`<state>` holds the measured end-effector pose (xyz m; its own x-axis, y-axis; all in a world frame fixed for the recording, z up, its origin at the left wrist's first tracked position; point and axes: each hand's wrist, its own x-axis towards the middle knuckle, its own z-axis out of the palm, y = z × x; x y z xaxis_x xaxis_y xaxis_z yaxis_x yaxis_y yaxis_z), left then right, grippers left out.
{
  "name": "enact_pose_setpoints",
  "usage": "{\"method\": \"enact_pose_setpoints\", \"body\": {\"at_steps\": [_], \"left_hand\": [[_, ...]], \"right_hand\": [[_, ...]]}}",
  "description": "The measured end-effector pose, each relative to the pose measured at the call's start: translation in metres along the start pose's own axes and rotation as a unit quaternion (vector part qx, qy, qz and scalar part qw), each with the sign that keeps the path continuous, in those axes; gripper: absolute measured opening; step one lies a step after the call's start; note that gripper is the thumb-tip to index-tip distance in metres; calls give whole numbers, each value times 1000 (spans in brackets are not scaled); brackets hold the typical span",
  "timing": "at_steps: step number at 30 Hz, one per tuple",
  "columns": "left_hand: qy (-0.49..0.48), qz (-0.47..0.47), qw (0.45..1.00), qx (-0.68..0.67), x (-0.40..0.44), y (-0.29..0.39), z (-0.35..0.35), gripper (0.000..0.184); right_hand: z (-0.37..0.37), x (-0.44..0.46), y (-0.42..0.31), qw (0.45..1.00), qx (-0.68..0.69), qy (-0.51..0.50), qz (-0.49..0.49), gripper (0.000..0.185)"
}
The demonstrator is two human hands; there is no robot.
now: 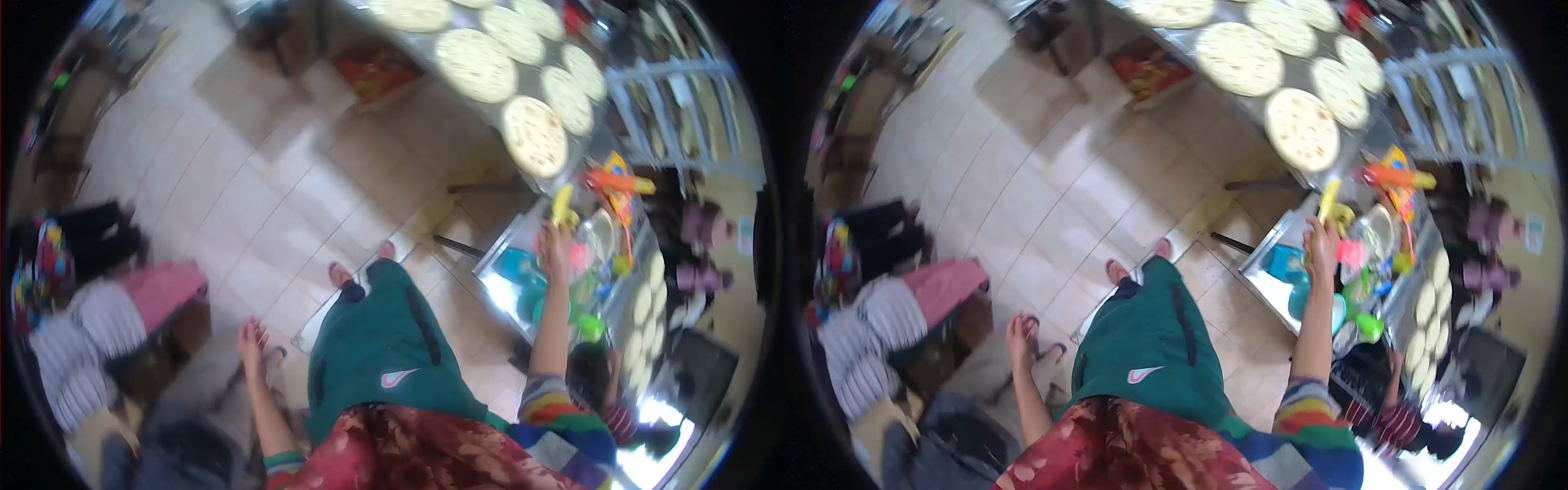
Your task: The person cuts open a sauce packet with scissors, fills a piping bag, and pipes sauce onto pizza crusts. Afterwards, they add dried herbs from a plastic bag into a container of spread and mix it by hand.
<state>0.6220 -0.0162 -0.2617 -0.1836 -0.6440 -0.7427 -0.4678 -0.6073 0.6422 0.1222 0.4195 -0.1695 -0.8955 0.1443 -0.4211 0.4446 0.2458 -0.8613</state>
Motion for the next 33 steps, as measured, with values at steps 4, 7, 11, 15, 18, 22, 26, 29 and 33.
{"method": "enact_pose_setpoints", "body": {"at_steps": [4,7,11,15,18,22,26,29,33], "left_hand": [[-18,-12,1000,-19,31,31,5,44],[-24,-24,999,10,43,64,20,46],[-2,-36,999,5,56,102,43,51],[-20,-66,993,-92,82,127,75,48],[-54,-94,959,-264,103,146,114,47],[-126,-121,891,-420,172,133,167,50],[-128,-223,855,-450,243,136,224,40],[-131,-248,874,-396,299,133,256,41],[-133,-229,910,-320,367,113,289,41]], "right_hand": [[-24,66,-3,997,26,78,7,14],[-45,123,-8,988,-30,147,31,27],[-110,240,29,853,-455,250,-53,49],[-89,213,-29,711,-600,259,-259,46],[68,88,-113,799,-446,223,-336,25],[217,-6,-85,833,-428,-247,-251,30],[350,15,-38,788,-460,-365,-183,31],[441,95,6,847,-394,-301,-191,28],[551,253,82,843,-432,-238,-214,29]]}}
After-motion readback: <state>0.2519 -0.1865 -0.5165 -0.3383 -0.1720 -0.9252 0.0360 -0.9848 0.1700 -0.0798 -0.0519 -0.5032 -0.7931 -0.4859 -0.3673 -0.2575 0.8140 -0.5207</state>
